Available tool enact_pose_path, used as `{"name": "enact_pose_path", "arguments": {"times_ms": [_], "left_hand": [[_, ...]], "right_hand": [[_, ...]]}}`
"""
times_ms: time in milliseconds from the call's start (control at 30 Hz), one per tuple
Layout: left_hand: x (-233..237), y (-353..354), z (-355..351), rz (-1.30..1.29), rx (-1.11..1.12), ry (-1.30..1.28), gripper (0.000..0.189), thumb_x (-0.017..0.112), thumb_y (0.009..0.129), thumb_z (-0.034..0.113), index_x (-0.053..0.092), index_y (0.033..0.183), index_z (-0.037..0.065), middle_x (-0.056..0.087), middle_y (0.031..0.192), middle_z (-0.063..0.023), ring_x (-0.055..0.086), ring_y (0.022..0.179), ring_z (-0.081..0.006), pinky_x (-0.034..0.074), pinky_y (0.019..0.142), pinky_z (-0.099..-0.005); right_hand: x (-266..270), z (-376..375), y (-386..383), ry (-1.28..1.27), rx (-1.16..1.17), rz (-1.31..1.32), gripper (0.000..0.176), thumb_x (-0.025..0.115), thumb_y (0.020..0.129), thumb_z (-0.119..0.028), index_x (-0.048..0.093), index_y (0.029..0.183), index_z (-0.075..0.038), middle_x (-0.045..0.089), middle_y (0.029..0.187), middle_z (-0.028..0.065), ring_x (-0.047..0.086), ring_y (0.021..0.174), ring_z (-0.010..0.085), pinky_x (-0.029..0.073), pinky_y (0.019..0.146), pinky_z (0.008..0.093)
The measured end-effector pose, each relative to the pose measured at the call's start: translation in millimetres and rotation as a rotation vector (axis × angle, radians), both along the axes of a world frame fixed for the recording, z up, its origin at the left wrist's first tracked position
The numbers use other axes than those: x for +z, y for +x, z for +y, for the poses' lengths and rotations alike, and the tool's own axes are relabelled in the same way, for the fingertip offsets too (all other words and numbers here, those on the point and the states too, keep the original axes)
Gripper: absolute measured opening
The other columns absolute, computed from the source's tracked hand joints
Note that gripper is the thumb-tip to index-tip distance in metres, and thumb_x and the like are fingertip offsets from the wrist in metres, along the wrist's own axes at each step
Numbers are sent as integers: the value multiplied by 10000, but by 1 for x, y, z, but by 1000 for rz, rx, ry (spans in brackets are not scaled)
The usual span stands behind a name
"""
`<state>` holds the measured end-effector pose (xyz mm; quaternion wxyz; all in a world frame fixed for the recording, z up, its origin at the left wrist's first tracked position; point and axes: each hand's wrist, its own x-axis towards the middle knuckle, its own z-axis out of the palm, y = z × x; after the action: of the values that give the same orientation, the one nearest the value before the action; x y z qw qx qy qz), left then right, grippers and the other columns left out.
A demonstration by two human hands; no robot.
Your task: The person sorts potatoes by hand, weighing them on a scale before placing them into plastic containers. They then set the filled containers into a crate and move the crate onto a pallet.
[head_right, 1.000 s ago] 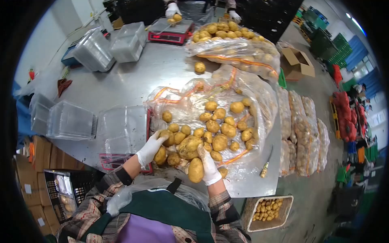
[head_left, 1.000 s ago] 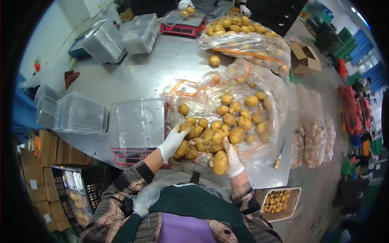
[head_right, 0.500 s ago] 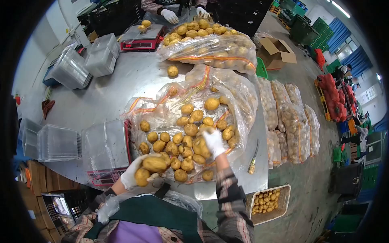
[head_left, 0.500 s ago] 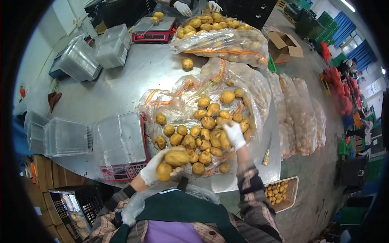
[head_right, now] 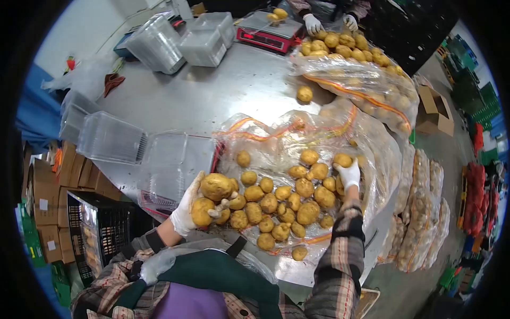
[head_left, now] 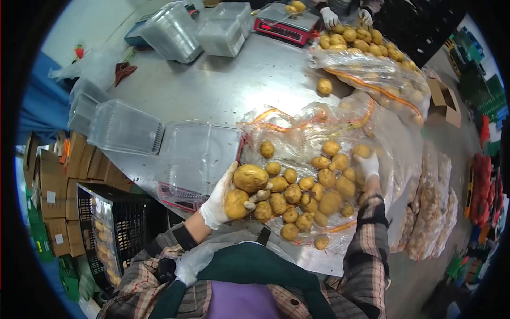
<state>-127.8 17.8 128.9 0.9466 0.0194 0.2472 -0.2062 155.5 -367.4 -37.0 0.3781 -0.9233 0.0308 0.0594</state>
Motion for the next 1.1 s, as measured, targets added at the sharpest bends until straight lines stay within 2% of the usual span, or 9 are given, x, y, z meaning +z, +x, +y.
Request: {"name": "enact_pose_path", "arguments": {"times_ms": [100, 133, 300, 367, 500, 633, 667, 767, 1100], "left_hand": [[4, -9, 7, 15, 63, -22, 714, 384, 951, 589, 389, 1386, 24, 461, 1333, -223, 591, 986, -286, 539, 589, -318], [7, -12, 11, 4, 73, -71, 699, 364, 959, 585, 396, 1382, 29, 466, 1337, -219, 592, 1015, -287, 550, 622, -324], [2, -25, 20, -21, 111, -117, 637, 412, 946, 584, 436, 1349, 90, 502, 1257, -199, 574, 930, -259, 521, 568, -301], [4, -29, 24, -100, 111, 11, 615, 390, 956, 581, 440, 1342, 105, 526, 1204, -187, 577, 903, -251, 523, 560, -303], [15, -44, 38, -192, 82, 315, 614, 378, 964, 569, 437, 1335, 84, 552, 1166, -168, 577, 840, -217, 523, 549, -293], [33, -72, 57, -83, 141, 549, 507, 397, 993, 463, 447, 1315, 75, 585, 1091, -149, 597, 735, -186, 540, 545, -277], [28, -78, 60, -67, 144, 628, 449, 481, 978, 397, 454, 1291, 76, 581, 1049, -129, 588, 702, -174, 535, 529, -281], [23, -95, 71, -145, 174, 781, 436, 548, 954, 370, 459, 1265, 78, 578, 998, -116, 585, 689, -178, 530, 524, -279], [16, -125, 128, -18, 388, 770, 446, 533, 958, 381, 491, 1272, 67, 607, 1084, -136, 613, 812, -226, 515, 574, -293]], "right_hand": [[7, 1, -26, 577, -78, 23, 658, 779, 768, -193, 450, 1301, 10, 618, 1112, 191, 640, 916, 263, 532, 804, 363], [65, 26, -59, 750, -71, 170, 573, 712, 848, -313, 474, 1262, 3, 638, 1007, 170, 648, 733, 221, 548, 630, 332], [125, 101, -169, 1370, -161, 807, 634, 558, 883, -579, 510, 1174, -18, 619, 757, 118, 596, 578, 210, 508, 495, 306], [125, 132, -200, 1310, 101, 922, 625, 548, 889, -574, 514, 1186, -25, 606, 690, 118, 585, 554, 215, 515, 508, 324], [131, 199, -243, 1353, 211, 1149, 573, 465, 938, -536, 517, 1190, -23, 626, 711, 141, 603, 567, 227, 532, 516, 337], [150, 247, -265, 1335, 204, 1068, 545, 487, 937, -504, 525, 1161, -8, 592, 689, 137, 570, 560, 236, 513, 526, 337], [144, 252, -267, 1451, 312, 1074, 441, 534, 948, -393, 512, 1160, -7, 624, 847, 140, 608, 584, 222, 547, 510, 326], [146, 269, -278, 1418, 404, 1069, 463, 539, 948, -395, 504, 1166, 12, 621, 848, 135, 610, 581, 213, 543, 502, 328], [140, 315, -294, 1776, 220, 1607, 537, 471, 945, -556, 460, 1232, -102, 481, 843, 54, 488, 612, 134, 461, 504, 283]]}}
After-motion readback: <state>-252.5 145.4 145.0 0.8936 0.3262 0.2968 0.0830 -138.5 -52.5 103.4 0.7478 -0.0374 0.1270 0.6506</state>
